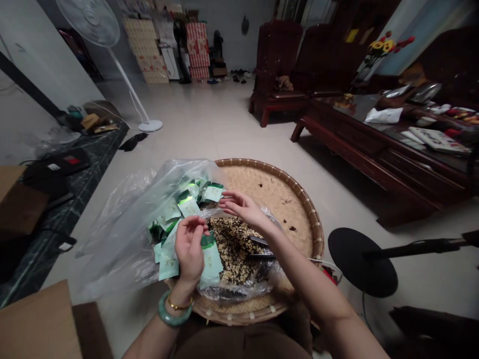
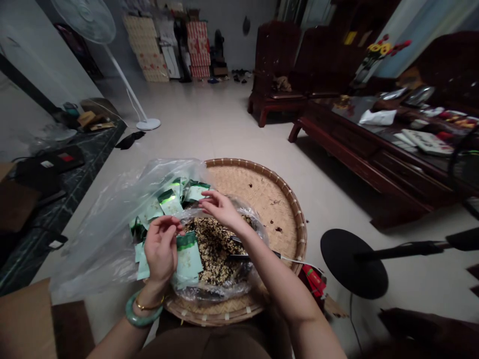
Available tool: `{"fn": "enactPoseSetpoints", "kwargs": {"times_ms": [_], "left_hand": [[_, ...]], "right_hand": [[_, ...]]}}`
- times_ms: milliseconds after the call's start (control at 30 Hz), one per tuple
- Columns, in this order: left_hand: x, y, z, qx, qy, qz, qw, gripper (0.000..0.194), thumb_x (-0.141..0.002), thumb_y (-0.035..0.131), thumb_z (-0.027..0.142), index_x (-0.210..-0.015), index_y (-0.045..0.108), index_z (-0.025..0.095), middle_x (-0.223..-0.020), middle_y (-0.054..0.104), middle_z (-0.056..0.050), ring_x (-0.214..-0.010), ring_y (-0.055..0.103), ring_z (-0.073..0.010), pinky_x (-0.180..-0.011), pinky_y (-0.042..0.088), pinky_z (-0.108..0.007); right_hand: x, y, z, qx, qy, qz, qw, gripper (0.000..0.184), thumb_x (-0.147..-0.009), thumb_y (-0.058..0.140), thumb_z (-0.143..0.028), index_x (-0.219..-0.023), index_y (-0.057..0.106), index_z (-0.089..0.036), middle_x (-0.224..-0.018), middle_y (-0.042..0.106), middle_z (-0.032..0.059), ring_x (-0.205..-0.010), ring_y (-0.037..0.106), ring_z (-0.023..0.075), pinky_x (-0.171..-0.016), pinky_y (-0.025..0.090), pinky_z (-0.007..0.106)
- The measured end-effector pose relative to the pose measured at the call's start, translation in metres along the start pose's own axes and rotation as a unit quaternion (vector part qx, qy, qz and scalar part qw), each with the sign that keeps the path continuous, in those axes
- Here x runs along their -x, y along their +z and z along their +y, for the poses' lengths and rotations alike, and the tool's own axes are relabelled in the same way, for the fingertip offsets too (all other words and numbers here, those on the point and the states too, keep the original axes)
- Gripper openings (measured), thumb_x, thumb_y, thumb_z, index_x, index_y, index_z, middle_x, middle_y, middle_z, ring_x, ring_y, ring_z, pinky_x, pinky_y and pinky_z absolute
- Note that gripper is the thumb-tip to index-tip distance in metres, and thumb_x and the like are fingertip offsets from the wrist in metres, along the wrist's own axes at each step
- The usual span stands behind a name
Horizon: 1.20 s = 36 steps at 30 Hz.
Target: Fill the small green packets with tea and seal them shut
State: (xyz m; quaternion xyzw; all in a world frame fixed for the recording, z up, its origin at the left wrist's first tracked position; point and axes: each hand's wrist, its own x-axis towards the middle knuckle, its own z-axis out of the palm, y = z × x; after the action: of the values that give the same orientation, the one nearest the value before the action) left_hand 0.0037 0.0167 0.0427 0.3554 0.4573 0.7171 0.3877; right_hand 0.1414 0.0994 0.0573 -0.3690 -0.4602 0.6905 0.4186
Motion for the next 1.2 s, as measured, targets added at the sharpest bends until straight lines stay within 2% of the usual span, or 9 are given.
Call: {"fn": "enactPoseSetpoints", "kwargs": {"times_ms": [133, 233, 367, 500, 600, 700, 800, 1033, 1200], "left_hand": [[-0.021, -0.002, 0.0, -0.094, -0.016, -0.072, 0.993, 0.02, -0.079, 0.062, 0.025, -0.097, 0.059, 0.016, -0.093, 0.065, -0.005, -0.085, 0.062, -0.0164, -0.072, 0.052, -0.027], [-0.025, 0.0, -0.006, -0.181, -0.019, -0.194, 0.964, 0.019, -0.084, 0.053, 0.026, -0.099, 0.06, 0.017, -0.096, 0.067, -0.007, -0.09, 0.063, -0.0193, -0.079, 0.052, -0.033], [-0.025, -0.009, -0.016, -0.426, 0.05, -0.395, 0.812, 0.023, -0.087, 0.048, 0.021, -0.104, 0.062, 0.021, -0.102, 0.067, -0.006, -0.098, 0.059, -0.0224, -0.09, 0.046, -0.041], [-0.024, -0.027, -0.016, -0.646, 0.118, -0.401, 0.639, 0.036, -0.078, 0.056, 0.012, -0.113, 0.059, 0.019, -0.112, 0.059, -0.01, -0.106, 0.051, -0.0282, -0.091, 0.042, -0.045], [-0.021, -0.036, -0.009, -0.71, 0.111, -0.398, 0.57, 0.043, -0.074, 0.062, 0.012, -0.116, 0.058, 0.019, -0.114, 0.054, -0.012, -0.103, 0.049, -0.0303, -0.086, 0.044, -0.043], [-0.016, -0.04, -0.002, -0.72, 0.101, -0.41, 0.551, 0.046, -0.072, 0.066, 0.012, -0.117, 0.058, 0.018, -0.116, 0.051, -0.013, -0.105, 0.048, -0.0312, -0.086, 0.043, -0.043], [-0.013, -0.043, 0.002, -0.717, 0.092, -0.406, 0.56, 0.047, -0.072, 0.066, 0.009, -0.117, 0.057, 0.017, -0.113, 0.053, -0.013, -0.103, 0.049, -0.0304, -0.086, 0.044, -0.042], [-0.013, -0.056, -0.002, -0.694, 0.088, -0.37, 0.612, 0.033, -0.077, 0.055, 0.004, -0.108, 0.058, 0.015, -0.098, 0.06, -0.01, -0.097, 0.051, -0.0281, -0.082, 0.044, -0.04], [-0.016, -0.058, -0.006, -0.68, 0.078, -0.379, 0.623, 0.027, -0.075, 0.061, 0.01, -0.101, 0.059, 0.017, -0.098, 0.06, -0.009, -0.093, 0.054, -0.0265, -0.081, 0.044, -0.038]], "right_hand": [[0.022, -0.031, 0.008, 0.053, 0.003, 0.022, 0.998, 0.015, -0.08, 0.063, -0.026, -0.094, 0.062, -0.019, -0.089, 0.068, 0.003, -0.083, 0.066, 0.0137, -0.083, 0.054, 0.034], [0.043, -0.045, 0.01, 0.126, 0.022, -0.022, 0.992, 0.015, -0.084, 0.059, -0.031, -0.087, 0.063, -0.017, -0.078, 0.067, 0.0018, -0.071, 0.064, 0.0127, -0.07, 0.053, 0.03], [0.067, -0.05, 0.019, 0.346, 0.006, -0.054, 0.937, 0.014, -0.084, 0.057, -0.027, -0.083, 0.066, -0.017, -0.077, 0.068, 0.0025, -0.071, 0.062, 0.0148, -0.066, 0.049, 0.028], [0.087, -0.053, 0.032, 0.519, -0.032, -0.041, 0.853, 0.017, -0.086, 0.055, -0.022, -0.098, 0.066, -0.018, -0.093, 0.07, 0.0063, -0.086, 0.063, 0.0201, -0.078, 0.048, 0.033], [0.104, -0.061, 0.043, 0.628, -0.036, -0.003, 0.777, 0.048, -0.078, 0.066, -0.024, -0.124, 0.054, -0.014, -0.111, 0.064, 0.0138, -0.103, 0.058, 0.0288, -0.088, 0.046, 0.042], [0.119, -0.072, 0.056, 0.703, 0.016, 0.033, 0.71, 0.078, -0.066, 0.074, -0.017, -0.137, 0.041, -0.013, -0.116, 0.06, 0.0178, -0.107, 0.054, 0.0345, -0.087, 0.046, 0.045], [0.128, -0.084, 0.066, 0.717, 0.043, 0.053, 0.693, 0.072, -0.067, 0.07, -0.011, -0.134, 0.045, -0.012, -0.118, 0.058, 0.0188, -0.11, 0.052, 0.0349, -0.088, 0.045, 0.045], [0.132, -0.096, 0.058, 0.593, -0.001, 0.035, 0.804, 0.047, -0.072, 0.063, -0.015, -0.118, 0.055, -0.019, -0.112, 0.058, 0.009, -0.103, 0.055, 0.0246, -0.087, 0.046, 0.037], [0.13, -0.086, 0.059, 0.595, 0.002, -0.029, 0.803, 0.05, -0.067, 0.066, -0.011, -0.116, 0.057, -0.017, -0.109, 0.057, 0.0102, -0.101, 0.055, 0.0253, -0.087, 0.045, 0.038]]}}
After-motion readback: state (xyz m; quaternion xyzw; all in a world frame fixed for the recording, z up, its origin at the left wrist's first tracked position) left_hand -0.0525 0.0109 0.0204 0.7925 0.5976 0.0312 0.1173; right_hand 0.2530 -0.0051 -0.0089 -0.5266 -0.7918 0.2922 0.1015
